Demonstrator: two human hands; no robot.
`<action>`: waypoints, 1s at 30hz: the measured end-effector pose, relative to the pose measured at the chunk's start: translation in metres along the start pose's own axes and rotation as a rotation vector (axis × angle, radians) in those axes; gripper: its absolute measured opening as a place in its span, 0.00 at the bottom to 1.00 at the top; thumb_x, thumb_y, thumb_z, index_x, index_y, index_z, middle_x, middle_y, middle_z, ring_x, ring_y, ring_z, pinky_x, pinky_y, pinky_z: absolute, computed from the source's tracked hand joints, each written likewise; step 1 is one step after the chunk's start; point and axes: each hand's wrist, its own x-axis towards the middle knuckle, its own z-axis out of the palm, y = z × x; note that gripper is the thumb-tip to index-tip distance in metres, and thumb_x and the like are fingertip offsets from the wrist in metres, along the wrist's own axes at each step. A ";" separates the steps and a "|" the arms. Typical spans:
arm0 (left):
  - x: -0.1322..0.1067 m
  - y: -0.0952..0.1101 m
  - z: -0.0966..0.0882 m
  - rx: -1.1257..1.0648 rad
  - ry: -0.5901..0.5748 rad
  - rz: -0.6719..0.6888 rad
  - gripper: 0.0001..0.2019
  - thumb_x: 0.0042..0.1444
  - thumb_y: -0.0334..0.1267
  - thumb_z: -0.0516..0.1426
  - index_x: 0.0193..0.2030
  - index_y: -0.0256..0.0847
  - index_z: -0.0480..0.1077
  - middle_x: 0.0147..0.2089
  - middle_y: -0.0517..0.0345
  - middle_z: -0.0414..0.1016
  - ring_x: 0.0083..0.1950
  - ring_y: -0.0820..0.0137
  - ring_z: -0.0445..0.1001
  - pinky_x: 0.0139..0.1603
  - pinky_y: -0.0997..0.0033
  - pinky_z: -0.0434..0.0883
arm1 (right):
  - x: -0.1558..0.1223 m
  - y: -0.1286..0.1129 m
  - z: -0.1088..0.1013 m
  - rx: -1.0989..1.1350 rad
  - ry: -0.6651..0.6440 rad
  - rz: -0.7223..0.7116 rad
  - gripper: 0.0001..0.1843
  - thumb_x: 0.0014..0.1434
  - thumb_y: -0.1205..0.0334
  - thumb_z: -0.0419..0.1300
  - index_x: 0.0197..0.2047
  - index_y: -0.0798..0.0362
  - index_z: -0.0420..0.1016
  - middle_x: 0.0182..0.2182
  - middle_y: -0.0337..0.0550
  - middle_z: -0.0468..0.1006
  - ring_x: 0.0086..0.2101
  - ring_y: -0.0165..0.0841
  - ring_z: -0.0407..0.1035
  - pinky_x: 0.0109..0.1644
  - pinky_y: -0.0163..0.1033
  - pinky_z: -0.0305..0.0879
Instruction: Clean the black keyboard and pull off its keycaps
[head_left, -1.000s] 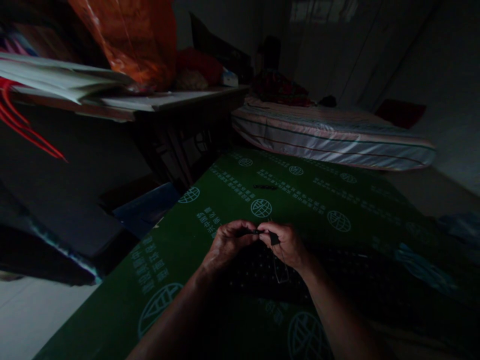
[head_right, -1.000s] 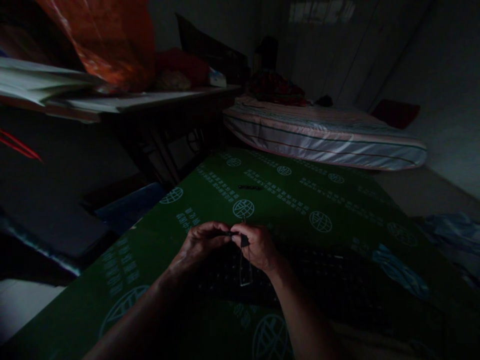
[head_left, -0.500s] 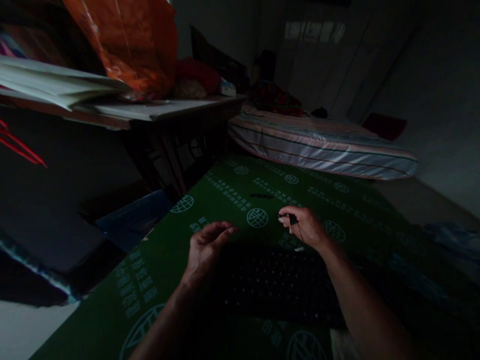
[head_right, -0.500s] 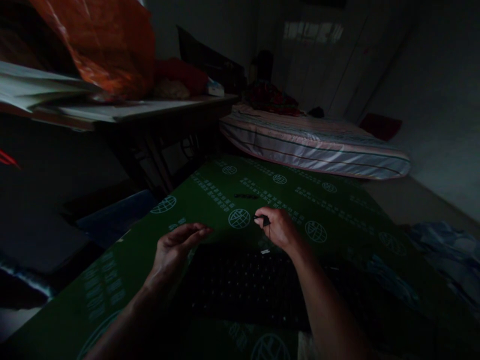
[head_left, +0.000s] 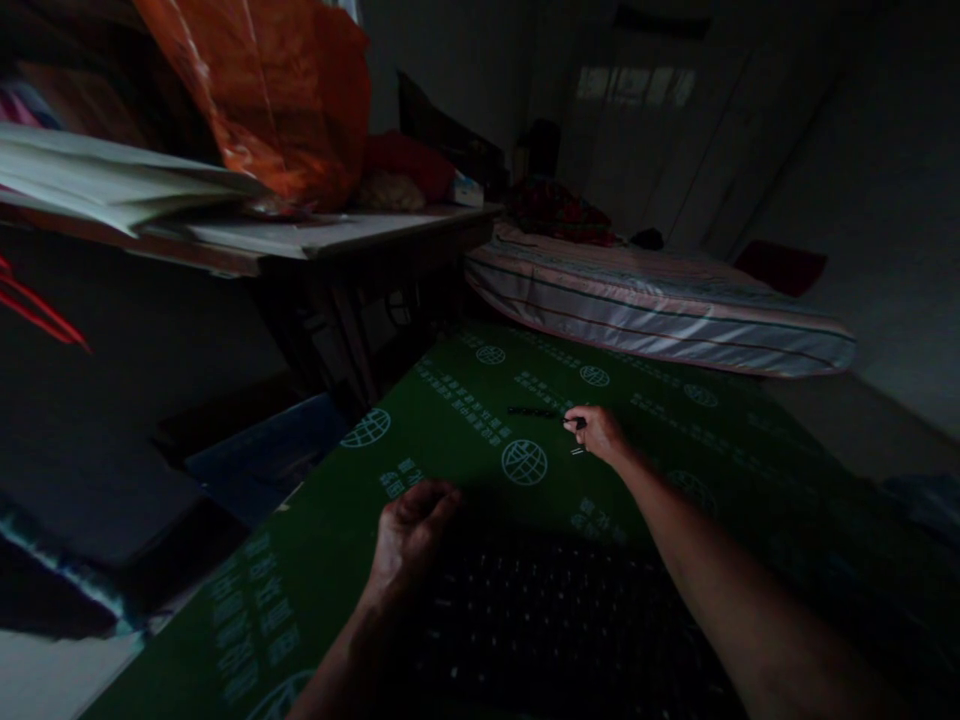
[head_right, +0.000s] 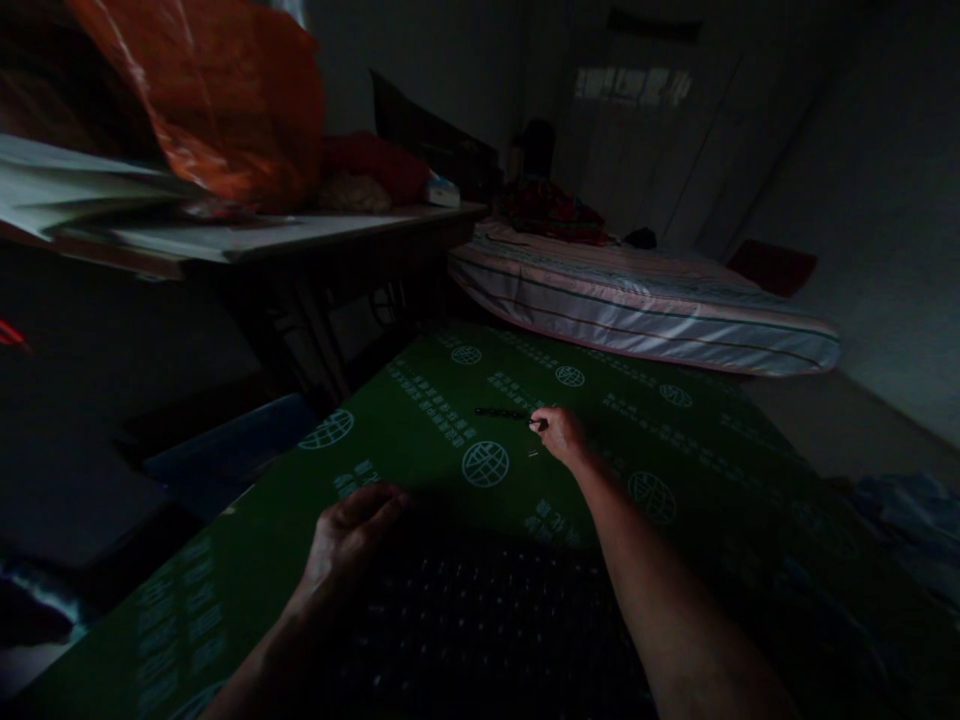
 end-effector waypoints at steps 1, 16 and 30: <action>0.000 -0.001 0.000 -0.003 -0.001 -0.008 0.14 0.39 0.47 0.60 0.27 0.37 0.73 0.25 0.58 0.75 0.25 0.70 0.69 0.24 0.75 0.64 | 0.003 0.001 0.001 -0.024 0.009 -0.002 0.08 0.50 0.63 0.61 0.34 0.51 0.78 0.21 0.38 0.75 0.23 0.30 0.70 0.27 0.32 0.65; 0.002 -0.004 0.000 0.118 -0.030 -0.003 0.12 0.43 0.46 0.59 0.28 0.39 0.73 0.24 0.61 0.72 0.24 0.72 0.66 0.23 0.76 0.62 | 0.017 0.009 0.011 -0.155 0.030 -0.060 0.08 0.51 0.66 0.62 0.36 0.50 0.79 0.32 0.41 0.80 0.34 0.34 0.74 0.38 0.36 0.68; 0.003 -0.008 -0.001 0.098 -0.042 0.008 0.12 0.43 0.46 0.59 0.29 0.39 0.73 0.23 0.62 0.72 0.24 0.73 0.66 0.23 0.77 0.63 | 0.020 0.009 0.011 -0.181 0.019 -0.048 0.09 0.52 0.65 0.61 0.37 0.49 0.79 0.34 0.42 0.80 0.36 0.34 0.74 0.40 0.35 0.68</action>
